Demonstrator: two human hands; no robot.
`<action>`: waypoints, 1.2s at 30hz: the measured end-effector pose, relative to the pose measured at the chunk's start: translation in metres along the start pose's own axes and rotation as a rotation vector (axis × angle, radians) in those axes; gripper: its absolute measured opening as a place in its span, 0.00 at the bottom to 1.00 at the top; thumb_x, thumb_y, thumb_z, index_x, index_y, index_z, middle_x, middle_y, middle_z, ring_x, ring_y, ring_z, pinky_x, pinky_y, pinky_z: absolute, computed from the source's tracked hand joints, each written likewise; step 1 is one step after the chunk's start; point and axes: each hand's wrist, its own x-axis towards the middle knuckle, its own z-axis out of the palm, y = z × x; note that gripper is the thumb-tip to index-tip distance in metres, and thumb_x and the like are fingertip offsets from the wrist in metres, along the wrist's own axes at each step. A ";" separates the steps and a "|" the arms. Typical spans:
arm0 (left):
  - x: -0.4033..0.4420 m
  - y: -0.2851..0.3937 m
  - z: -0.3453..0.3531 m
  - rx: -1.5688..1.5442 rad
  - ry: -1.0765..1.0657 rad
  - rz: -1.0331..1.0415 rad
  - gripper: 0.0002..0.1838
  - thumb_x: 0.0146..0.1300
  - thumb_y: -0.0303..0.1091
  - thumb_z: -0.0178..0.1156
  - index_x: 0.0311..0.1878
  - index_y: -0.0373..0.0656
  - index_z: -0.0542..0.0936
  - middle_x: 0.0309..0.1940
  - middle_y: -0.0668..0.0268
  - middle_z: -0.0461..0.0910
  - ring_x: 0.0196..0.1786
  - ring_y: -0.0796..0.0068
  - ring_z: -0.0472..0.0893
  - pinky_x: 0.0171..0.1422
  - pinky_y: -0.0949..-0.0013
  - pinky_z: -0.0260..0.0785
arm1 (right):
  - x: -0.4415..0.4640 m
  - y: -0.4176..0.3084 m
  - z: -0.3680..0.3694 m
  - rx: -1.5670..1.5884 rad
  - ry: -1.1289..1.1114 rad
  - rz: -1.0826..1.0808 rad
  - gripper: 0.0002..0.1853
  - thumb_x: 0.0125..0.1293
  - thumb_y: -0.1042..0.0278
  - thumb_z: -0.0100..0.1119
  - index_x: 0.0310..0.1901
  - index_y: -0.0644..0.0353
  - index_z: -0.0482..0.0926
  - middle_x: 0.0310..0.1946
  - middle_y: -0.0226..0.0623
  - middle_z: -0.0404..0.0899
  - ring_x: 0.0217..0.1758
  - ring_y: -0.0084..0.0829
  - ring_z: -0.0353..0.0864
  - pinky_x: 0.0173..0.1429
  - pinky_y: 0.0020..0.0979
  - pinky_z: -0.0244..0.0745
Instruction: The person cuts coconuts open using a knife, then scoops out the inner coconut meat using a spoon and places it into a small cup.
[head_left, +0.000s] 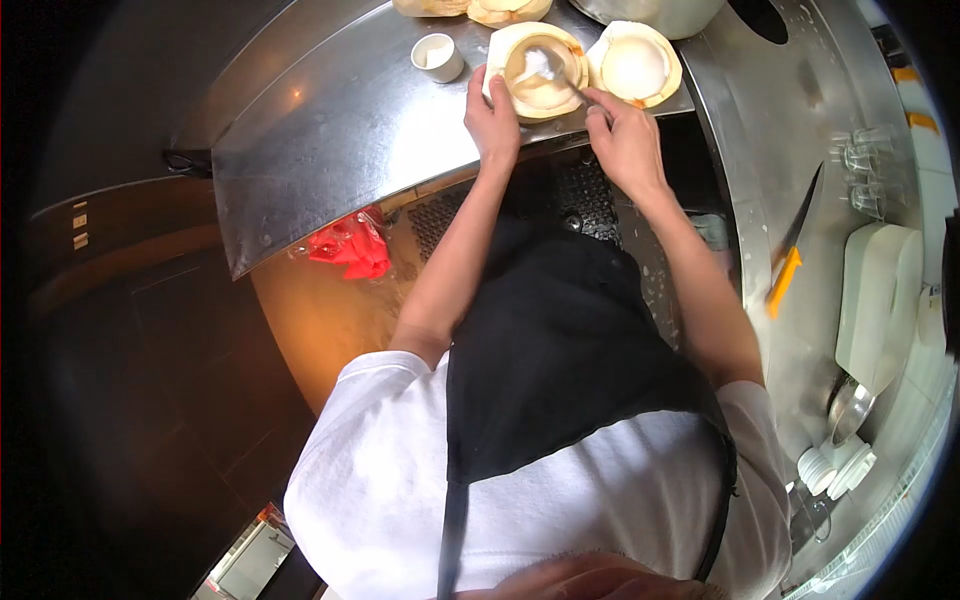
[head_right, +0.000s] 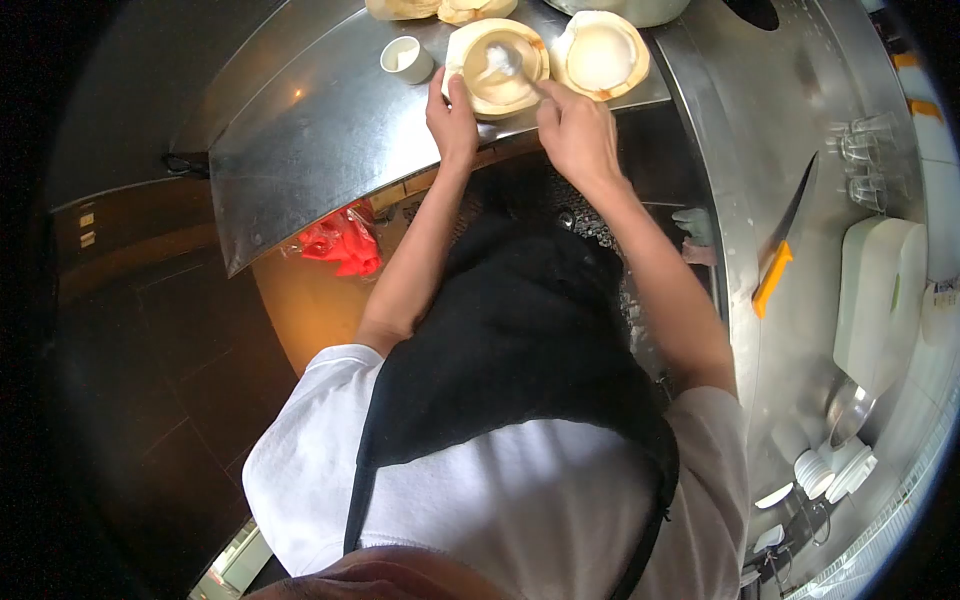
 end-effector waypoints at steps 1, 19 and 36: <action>0.001 0.001 -0.001 0.001 -0.006 0.002 0.25 0.72 0.42 0.53 0.64 0.32 0.74 0.45 0.53 0.83 0.45 0.69 0.80 0.51 0.67 0.72 | 0.004 0.003 -0.003 -0.122 0.021 -0.081 0.15 0.64 0.70 0.55 0.50 0.59 0.84 0.30 0.52 0.81 0.28 0.48 0.82 0.37 0.43 0.78; 0.076 0.012 -0.050 0.186 -0.475 -0.152 0.23 0.70 0.46 0.54 0.56 0.35 0.81 0.43 0.56 0.85 0.43 0.69 0.82 0.46 0.67 0.74 | 0.072 0.012 -0.049 -0.360 -0.379 -0.660 0.15 0.59 0.72 0.57 0.47 0.51 0.86 0.28 0.38 0.78 0.34 0.42 0.80 0.39 0.42 0.76; 0.070 0.046 -0.043 0.435 -0.475 0.177 0.19 0.71 0.43 0.51 0.55 0.41 0.82 0.41 0.42 0.83 0.49 0.41 0.81 0.58 0.50 0.72 | 0.056 0.021 -0.052 -0.272 -0.245 -0.420 0.13 0.61 0.69 0.57 0.45 0.50 0.87 0.24 0.40 0.79 0.28 0.43 0.81 0.35 0.40 0.75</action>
